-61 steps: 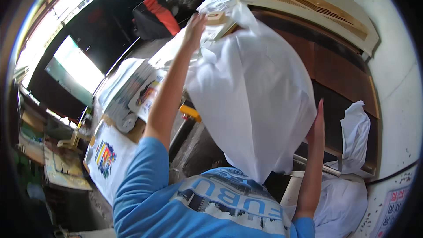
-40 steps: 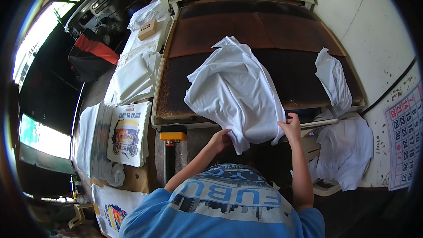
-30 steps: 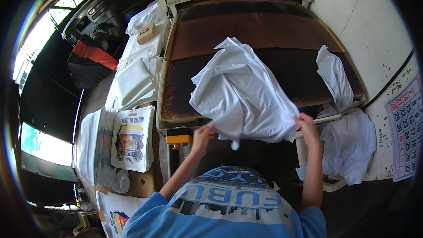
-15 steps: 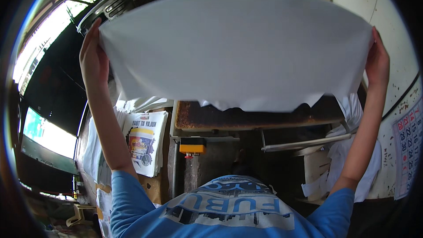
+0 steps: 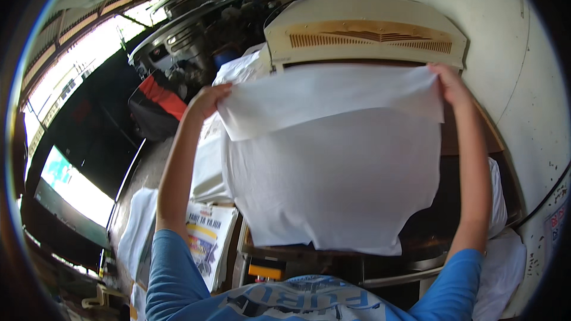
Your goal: Placing white shirts onto a printing machine bed and positioning transfer paper for heat-press printing.
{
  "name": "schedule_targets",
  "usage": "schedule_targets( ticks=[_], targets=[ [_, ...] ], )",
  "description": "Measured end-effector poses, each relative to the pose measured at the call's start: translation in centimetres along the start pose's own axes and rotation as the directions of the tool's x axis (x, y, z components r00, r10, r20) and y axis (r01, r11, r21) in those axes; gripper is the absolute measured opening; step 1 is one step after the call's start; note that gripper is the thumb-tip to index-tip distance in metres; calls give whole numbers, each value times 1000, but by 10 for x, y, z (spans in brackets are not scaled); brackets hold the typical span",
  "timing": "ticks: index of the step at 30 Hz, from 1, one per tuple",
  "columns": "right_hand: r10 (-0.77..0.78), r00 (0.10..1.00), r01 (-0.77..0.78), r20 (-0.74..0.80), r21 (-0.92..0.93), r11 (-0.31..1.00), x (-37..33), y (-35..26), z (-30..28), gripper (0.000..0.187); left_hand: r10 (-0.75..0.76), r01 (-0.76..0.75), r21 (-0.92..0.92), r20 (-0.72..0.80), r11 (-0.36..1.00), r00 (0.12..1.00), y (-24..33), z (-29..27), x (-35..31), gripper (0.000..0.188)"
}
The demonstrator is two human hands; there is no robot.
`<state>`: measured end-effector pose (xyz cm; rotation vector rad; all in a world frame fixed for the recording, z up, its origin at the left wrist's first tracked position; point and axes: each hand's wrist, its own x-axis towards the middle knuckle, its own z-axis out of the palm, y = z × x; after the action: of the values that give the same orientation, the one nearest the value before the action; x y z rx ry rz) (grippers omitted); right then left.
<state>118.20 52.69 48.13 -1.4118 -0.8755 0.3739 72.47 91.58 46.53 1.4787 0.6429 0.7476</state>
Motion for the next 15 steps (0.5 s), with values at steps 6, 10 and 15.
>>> schedule_targets(
  ticks=[6, 10, 15],
  targets=[
    [-247, 936, 334, -250, 415, 846, 57, -6, 52, 16, 638, -665, -124, -202, 736, 743, 26, 29, 61, 61],
    [-400, 880, 475, -257, 527, 705, 45, -8, 37, 14, 654, -649, -310, -104, 695, 750, 43, 46, 52, 58],
    [-184, 927, 294, -325, 332, 896, 20, 67, 35, 12, 441, -440, -195, -37, 877, 897, -29, 44, 46, 65]
  ],
)
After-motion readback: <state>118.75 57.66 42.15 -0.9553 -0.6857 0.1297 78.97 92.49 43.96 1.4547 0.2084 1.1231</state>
